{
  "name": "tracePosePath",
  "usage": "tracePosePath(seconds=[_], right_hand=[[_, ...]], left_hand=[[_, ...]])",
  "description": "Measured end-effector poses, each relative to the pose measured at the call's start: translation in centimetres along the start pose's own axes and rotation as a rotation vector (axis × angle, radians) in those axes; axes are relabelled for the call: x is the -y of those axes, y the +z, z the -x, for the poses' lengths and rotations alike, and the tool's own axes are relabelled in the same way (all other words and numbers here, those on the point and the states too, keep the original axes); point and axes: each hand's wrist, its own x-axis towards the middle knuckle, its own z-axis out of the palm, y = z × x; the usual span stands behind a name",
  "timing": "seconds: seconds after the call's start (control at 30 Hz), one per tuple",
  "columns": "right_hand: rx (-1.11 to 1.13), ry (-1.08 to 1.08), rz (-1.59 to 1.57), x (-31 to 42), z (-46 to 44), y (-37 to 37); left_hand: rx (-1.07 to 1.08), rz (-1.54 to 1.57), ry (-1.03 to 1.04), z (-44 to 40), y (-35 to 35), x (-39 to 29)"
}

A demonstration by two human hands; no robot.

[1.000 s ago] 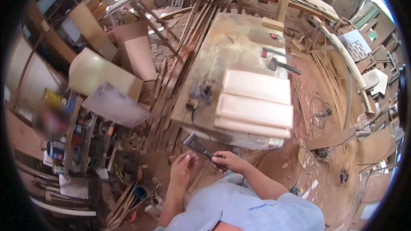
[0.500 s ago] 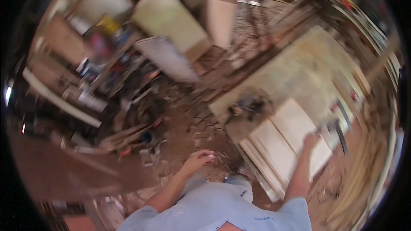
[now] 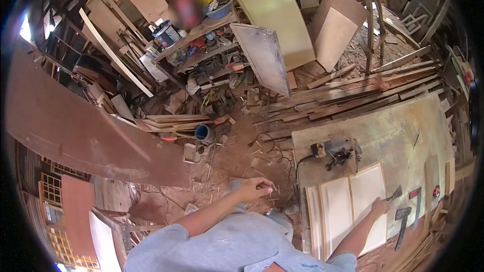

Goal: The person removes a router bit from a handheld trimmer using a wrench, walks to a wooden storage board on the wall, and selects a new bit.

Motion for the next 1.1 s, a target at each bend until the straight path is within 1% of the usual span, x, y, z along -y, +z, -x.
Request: tracePosePath(seconds=[0.1,0.17,0.27,0.33,0.37,0.43,0.53,0.57,0.63,0.67,0.7,0.8,0.83,0.87,0.93,0.97,1.07,1.1], right_hand=[[-0.045,0.126,-0.016,3.5,4.4,-2.0],[-0.099,-0.009,-0.063,5.4,7.6,-1.9],[-0.134,-0.179,-0.174,9.7,14.0,-0.5],[-0.063,-0.283,-0.317,13.7,18.7,1.2],[0.035,-0.274,-0.346,16.6,21.2,0.9],[0.053,-0.351,-0.445,21.6,24.3,2.6],[0.046,-0.219,-0.448,29.5,28.0,4.5],[0.182,-0.174,-0.332,31.3,28.1,5.1],[0.444,-0.079,-0.103,33.7,26.0,7.0],[0.360,-0.155,-0.152,34.0,26.1,7.8],[0.331,-0.195,-0.140,34.5,25.7,9.1],[0.305,-0.250,-0.043,33.1,23.1,13.1],[0.285,-0.146,-0.070,33.4,23.6,12.7],[0.305,-0.099,-0.093,32.9,23.8,12.7],[0.344,0.002,-0.151,33.5,24.8,12.8],[0.343,0.012,-0.139,33.9,25.0,12.5],[0.329,-0.008,0.001,37.2,26.9,11.1],[0.328,-0.029,0.054,38.7,27.6,10.7]], left_hand=[[0.022,-0.041,-0.029,0.0,-2.4,-1.2],[0.041,-0.038,-0.035,-0.3,-4.0,-1.3],[0.062,0.004,0.010,-1.9,-6.9,1.5],[0.071,0.054,0.060,-3.4,-9.3,3.8],[0.079,0.077,0.086,-4.0,-10.8,4.7],[0.066,-0.005,0.109,-4.9,-15.0,5.1],[0.029,-0.160,0.108,-5.7,-22.9,3.8],[0.009,-0.217,0.097,-5.9,-25.6,3.8],[-0.035,-0.185,0.099,-6.8,-30.7,5.4],[-0.056,-0.170,0.103,-7.6,-33.3,6.2],[-0.083,-0.112,0.093,-8.2,-35.7,7.3],[-0.191,0.047,0.057,-9.4,-42.3,10.9],[-0.239,0.082,0.040,-9.6,-44.2,12.1],[-0.282,0.115,0.021,-9.5,-45.7,13.0],[-0.299,0.102,-0.030,-9.7,-48.7,14.1],[-0.311,0.090,-0.051,-10.1,-49.9,14.4],[-0.295,0.111,-0.009,-12.0,-52.3,15.5],[-0.300,0.125,-0.026,-12.5,-53.4,14.6]])
